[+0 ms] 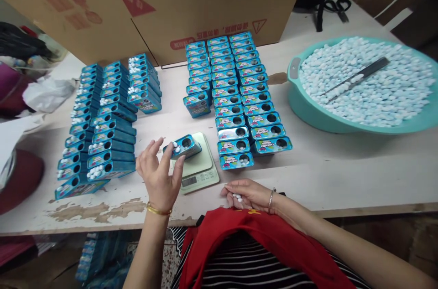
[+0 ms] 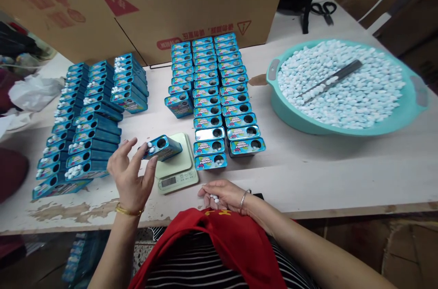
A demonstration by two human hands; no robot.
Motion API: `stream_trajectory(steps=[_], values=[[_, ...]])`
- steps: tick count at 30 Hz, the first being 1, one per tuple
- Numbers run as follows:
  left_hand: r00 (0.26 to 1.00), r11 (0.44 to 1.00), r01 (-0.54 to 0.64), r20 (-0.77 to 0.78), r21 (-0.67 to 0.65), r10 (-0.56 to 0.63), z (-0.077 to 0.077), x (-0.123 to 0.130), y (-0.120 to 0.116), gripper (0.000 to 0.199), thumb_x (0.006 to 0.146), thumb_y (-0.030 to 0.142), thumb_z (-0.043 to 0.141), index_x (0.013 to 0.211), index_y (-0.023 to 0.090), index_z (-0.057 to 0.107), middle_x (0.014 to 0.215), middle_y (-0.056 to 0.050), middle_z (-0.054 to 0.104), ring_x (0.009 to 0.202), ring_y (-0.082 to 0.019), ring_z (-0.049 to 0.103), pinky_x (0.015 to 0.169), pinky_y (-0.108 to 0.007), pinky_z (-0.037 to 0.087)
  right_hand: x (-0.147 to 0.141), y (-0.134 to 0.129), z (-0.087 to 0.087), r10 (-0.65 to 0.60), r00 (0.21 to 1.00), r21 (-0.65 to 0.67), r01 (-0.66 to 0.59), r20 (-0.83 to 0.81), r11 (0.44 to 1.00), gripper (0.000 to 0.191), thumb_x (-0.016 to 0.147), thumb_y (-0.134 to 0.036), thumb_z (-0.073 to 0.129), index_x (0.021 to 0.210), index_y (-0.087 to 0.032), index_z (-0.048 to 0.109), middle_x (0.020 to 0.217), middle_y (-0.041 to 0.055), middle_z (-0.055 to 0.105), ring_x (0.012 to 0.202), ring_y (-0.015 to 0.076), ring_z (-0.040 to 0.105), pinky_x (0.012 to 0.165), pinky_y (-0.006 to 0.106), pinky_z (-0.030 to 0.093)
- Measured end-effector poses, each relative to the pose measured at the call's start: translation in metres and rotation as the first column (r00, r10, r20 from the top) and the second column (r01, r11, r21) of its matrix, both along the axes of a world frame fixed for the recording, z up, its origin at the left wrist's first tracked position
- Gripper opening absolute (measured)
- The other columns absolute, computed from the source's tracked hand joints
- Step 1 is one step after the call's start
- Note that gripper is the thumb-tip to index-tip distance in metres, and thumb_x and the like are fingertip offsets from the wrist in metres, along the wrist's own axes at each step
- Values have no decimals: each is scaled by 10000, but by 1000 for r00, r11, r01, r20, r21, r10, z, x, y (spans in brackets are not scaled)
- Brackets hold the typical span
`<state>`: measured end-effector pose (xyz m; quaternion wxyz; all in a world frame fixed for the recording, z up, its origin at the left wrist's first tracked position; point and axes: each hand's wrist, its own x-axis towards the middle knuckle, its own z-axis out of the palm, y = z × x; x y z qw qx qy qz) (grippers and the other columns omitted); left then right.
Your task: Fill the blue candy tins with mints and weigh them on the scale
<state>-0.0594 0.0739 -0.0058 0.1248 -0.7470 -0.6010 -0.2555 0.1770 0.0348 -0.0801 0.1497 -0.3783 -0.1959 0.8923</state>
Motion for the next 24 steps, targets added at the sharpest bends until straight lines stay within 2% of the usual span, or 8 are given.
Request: stream_trajectory(steps=[4,8,10,15,18,20,22,24], values=[[999,998,34,-31,-43,-35,-1,10,6,394,834,317,591,1223,272,547,1357,-98,502,1288,-275,419,1047,-488,292,0,0,1,5,1000,3,-5,-7,1000,450,726,-521,686,876,-100,631,670,19,611,451,35,465,376,156,239],[996,990,76,-42,-120,-82,1,14,11,499,868,341,532,1348,252,431,1474,-112,359,1381,-281,292,1102,-505,206,0,1,0,4,1000,9,-4,1,1000,455,729,-526,682,877,-99,633,668,18,614,438,32,457,370,159,233],[997,993,71,-8,-97,-72,4,9,9,543,873,334,522,1387,237,375,1470,-128,359,1389,-280,278,1107,-508,203,0,1,0,2,1000,-4,-2,5,1000,457,722,-530,688,873,-102,633,658,16,612,442,33,460,370,156,234],[996,996,84,16,26,-85,5,-1,-1,407,834,275,579,1238,303,536,1359,-80,501,1315,-273,395,1072,-506,268,0,3,1,14,1000,-19,-15,-11,1000,463,719,-534,690,875,-101,643,674,29,625,455,30,472,374,144,258],[989,990,136,-50,-36,-137,2,3,0,405,829,302,590,1231,299,542,1389,-84,472,1334,-283,364,1083,-508,236,1,3,-1,33,999,-16,-33,-16,999,472,727,-537,683,903,-101,644,702,41,637,458,29,477,372,136,262],[990,991,121,-63,-55,-124,2,6,7,458,833,339,586,1278,268,503,1412,-111,440,1342,-296,345,1076,-497,234,1,3,-3,40,999,-4,-40,-29,999,472,739,-536,674,919,-101,642,706,43,642,448,26,469,364,133,249],[993,993,83,-78,-87,-90,6,6,17,520,828,400,590,1303,225,471,1340,-140,502,1262,-299,430,1023,-465,282,1,3,-5,43,998,7,-43,-40,999,473,747,-540,665,923,-102,639,693,41,643,433,26,460,353,135,228],[987,976,102,-103,-191,-124,15,3,30,505,827,455,580,1251,193,499,1140,-121,617,1061,-259,552,916,-402,343,0,4,-5,41,998,2,-41,-47,999,480,740,-548,667,913,-102,639,673,37,641,428,30,465,344,138,209]])
